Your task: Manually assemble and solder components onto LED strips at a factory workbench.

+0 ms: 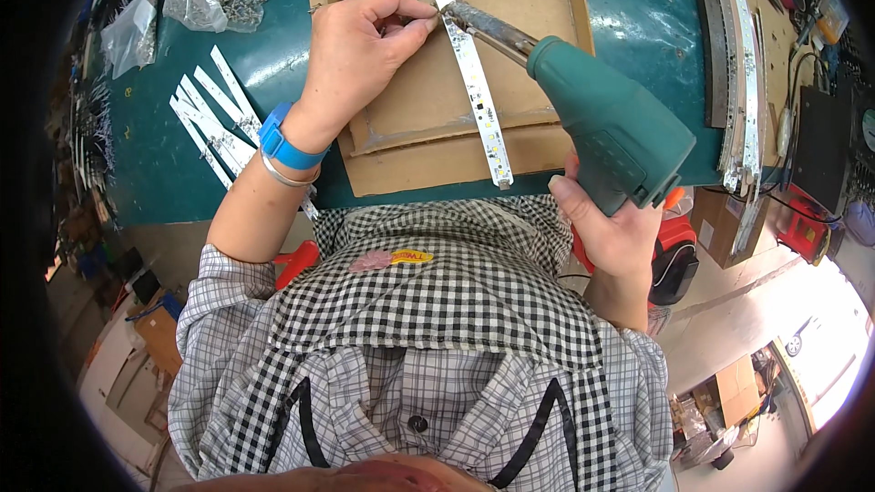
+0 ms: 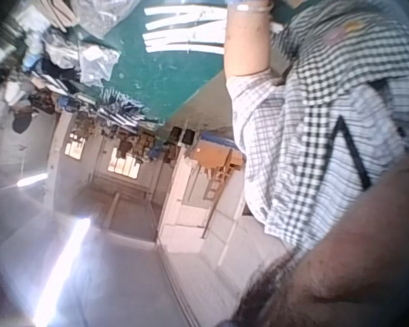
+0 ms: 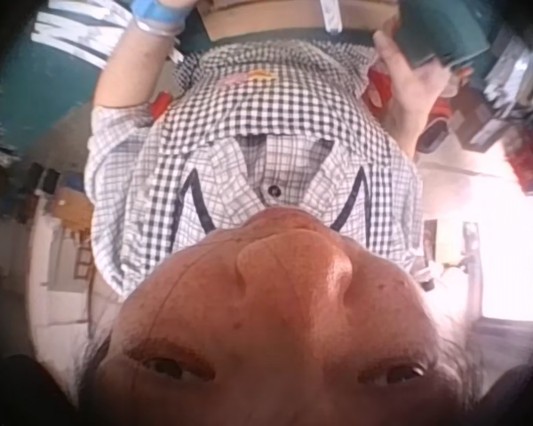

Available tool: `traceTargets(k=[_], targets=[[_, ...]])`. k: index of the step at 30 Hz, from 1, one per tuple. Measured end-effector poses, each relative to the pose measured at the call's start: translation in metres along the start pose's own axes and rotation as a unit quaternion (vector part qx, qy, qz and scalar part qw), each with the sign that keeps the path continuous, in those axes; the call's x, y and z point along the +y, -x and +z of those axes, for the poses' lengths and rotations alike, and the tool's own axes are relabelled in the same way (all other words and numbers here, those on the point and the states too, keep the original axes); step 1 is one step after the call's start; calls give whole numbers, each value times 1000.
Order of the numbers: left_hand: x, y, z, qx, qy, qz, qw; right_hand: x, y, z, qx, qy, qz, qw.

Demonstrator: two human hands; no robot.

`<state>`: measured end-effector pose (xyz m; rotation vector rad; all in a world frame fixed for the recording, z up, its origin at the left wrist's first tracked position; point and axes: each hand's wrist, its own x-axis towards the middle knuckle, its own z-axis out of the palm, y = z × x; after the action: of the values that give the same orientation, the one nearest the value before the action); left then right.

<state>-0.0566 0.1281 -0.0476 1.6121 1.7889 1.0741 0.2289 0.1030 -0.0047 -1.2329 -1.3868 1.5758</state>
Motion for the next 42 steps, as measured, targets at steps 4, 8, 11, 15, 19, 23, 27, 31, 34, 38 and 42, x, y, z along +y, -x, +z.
traceTargets(k=[4, 8, 11, 15, 19, 23, 27, 31, 34, 38, 42], targets=[[2, 0, 0, 4, -2, 4, 1000, 0, 0, -3, -4, 19, 8, 1000], [3, 0, 0, 6, -7, 8, 1000, -6, 2, 4, 26, 32, 20, 999], [2, -1, 1, 5, -5, 10, 1000, -7, 3, 5, 24, 42, 14, 999], [1, 0, 0, 2, -5, 7, 1000, -6, 5, 1, 12, 75, 27, 997], [2, 0, 0, 1, 1, 4, 1000, -14, 3, 4, 30, 2, 42, 999], [3, 1, 1, 2, -2, 1, 1000, -19, -3, 4, 56, -84, -52, 994], [6, 0, 1, 1, -2, -15, 1000, -15, -7, -8, 68, -76, -80, 992], [6, -1, 1, -11, 3, -23, 1000, -24, -7, -15, 89, -96, -102, 986], [9, 0, 1, -19, 0, -42, 999, -29, -11, -30, 156, -82, -153, 973], [18, -1, 2, -17, 19, -73, 997, -24, -16, -72, 284, 74, -207, 933], [19, -3, 5, -10, 20, -85, 996, -5, -34, -117, 409, 329, -217, 823]])
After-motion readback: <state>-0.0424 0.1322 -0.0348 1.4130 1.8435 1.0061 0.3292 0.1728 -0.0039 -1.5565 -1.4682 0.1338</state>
